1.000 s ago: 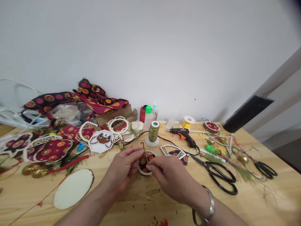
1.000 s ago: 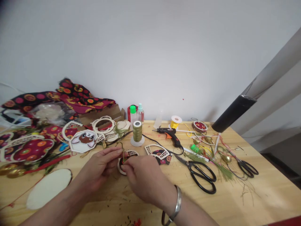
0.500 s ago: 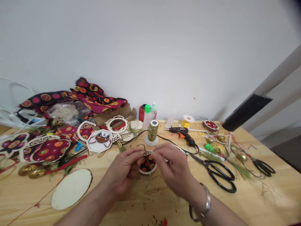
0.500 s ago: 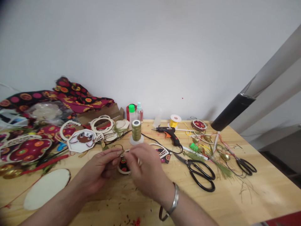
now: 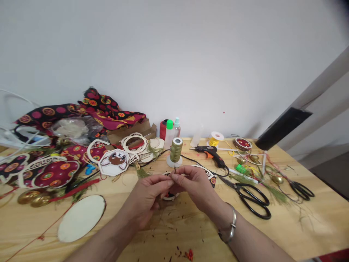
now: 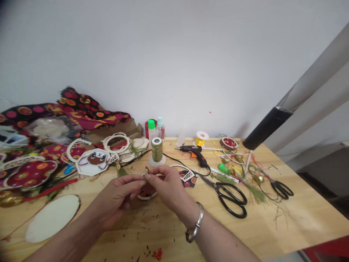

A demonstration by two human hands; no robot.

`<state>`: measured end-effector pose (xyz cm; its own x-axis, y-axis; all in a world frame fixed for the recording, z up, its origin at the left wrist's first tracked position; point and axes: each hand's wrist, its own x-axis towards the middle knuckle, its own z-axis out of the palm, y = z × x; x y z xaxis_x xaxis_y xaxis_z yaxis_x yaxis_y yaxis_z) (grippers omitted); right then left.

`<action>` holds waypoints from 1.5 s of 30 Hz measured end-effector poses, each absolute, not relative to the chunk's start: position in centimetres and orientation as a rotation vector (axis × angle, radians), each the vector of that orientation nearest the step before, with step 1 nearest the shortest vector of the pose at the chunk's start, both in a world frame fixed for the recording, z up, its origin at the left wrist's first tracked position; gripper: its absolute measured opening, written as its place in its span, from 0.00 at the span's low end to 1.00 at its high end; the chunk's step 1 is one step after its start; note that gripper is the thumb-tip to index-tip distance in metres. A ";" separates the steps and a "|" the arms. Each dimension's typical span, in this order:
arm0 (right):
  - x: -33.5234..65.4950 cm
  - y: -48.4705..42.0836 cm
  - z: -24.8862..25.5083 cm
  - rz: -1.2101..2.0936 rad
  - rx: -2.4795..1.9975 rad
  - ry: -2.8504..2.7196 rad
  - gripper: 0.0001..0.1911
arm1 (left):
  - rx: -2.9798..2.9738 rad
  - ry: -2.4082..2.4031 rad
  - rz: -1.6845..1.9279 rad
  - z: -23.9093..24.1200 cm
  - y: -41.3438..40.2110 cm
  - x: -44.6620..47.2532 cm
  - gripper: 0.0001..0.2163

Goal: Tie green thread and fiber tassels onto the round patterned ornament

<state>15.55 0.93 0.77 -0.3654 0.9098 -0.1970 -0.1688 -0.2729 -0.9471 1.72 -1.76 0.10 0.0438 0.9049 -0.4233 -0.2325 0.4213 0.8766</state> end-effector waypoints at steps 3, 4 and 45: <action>15.6 1.0 1.1 1.786 -1.013 -1.181 0.14 | 0.744 1.207 0.965 0.1 -1.8 1.7 0.10; 15.7 1.0 1.1 1.787 -1.017 -1.206 0.13 | 0.758 1.203 0.955 0.1 -1.8 1.7 0.09; 16.6 1.3 1.7 1.440 -1.117 -1.469 0.08 | 0.861 1.249 0.879 1.3 -1.4 1.3 0.12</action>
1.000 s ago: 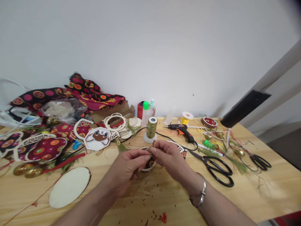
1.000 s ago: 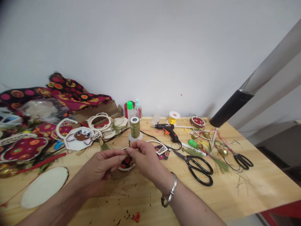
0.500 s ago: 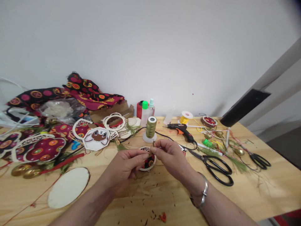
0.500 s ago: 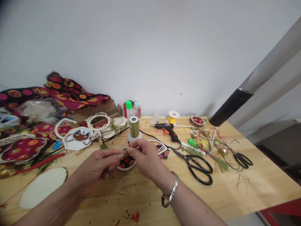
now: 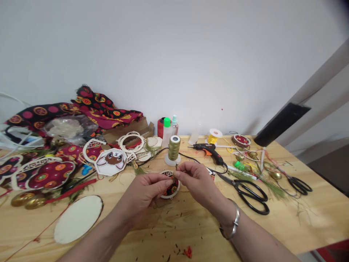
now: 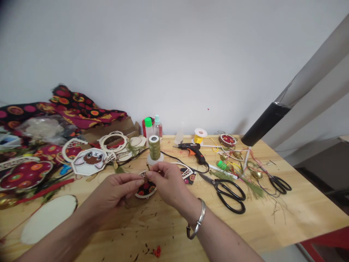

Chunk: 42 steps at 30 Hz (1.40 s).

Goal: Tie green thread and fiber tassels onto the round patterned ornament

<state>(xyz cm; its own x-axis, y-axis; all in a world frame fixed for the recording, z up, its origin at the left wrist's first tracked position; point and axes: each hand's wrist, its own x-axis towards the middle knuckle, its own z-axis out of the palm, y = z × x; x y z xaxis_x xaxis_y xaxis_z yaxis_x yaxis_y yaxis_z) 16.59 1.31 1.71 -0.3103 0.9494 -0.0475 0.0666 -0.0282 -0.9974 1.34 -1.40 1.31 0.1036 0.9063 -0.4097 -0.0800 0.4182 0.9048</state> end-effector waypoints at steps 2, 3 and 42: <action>16.6 1.3 1.8 1.451 -1.119 -1.464 0.08 | 0.877 1.248 0.902 1.4 -1.5 1.4 0.11; 16.6 1.3 1.8 1.455 -1.116 -1.467 0.08 | 0.885 1.242 0.915 1.4 -1.5 1.4 0.10; 16.5 1.6 1.1 1.317 -1.206 -1.658 0.08 | 0.798 1.136 0.882 1.4 -1.4 0.7 0.12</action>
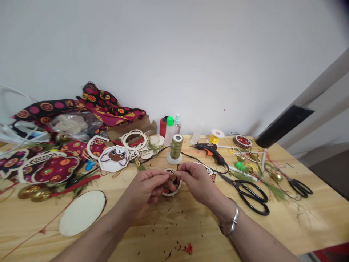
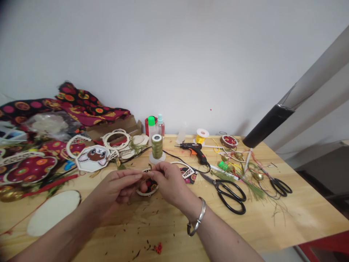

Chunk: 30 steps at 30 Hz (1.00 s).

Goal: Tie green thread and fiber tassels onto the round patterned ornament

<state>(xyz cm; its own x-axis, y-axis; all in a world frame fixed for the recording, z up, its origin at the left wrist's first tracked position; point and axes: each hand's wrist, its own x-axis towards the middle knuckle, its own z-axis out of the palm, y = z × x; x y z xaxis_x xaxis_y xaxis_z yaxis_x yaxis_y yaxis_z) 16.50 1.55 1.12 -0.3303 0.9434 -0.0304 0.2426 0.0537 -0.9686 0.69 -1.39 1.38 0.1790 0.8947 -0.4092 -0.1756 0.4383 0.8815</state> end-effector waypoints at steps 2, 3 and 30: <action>16.5 1.5 1.2 1.331 -1.195 -1.653 0.09 | 0.796 1.147 0.877 1.3 -1.4 0.7 0.12; 16.5 1.5 1.2 1.336 -1.193 -1.649 0.09 | 0.798 1.157 0.883 1.3 -1.4 0.7 0.11; 16.7 1.6 0.6 1.097 -1.225 -1.734 0.07 | 0.913 1.095 0.912 1.0 -1.4 1.0 0.10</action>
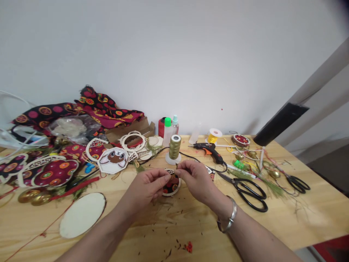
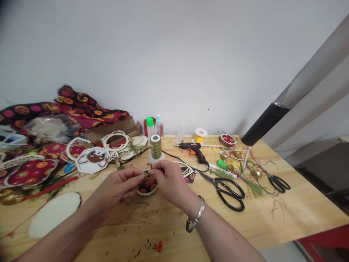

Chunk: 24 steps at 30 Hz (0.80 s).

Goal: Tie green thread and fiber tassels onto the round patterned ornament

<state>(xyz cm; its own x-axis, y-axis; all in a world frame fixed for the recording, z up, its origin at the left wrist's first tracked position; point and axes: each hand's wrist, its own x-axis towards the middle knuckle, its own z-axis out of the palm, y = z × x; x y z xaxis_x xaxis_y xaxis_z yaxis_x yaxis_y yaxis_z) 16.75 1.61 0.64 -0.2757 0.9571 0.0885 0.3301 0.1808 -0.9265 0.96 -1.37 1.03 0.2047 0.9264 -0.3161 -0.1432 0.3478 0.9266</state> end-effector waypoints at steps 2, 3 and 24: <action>16.8 1.6 0.7 1.109 -1.214 -1.731 0.07 | 0.939 1.131 0.940 1.0 -1.4 1.1 0.10; 16.7 1.7 0.7 1.111 -1.211 -1.729 0.07 | 0.949 1.147 0.957 0.9 -1.4 1.1 0.10; 16.8 1.7 1.0 0.988 -1.245 -1.797 0.07 | 1.219 1.275 1.033 0.5 -1.3 0.3 0.08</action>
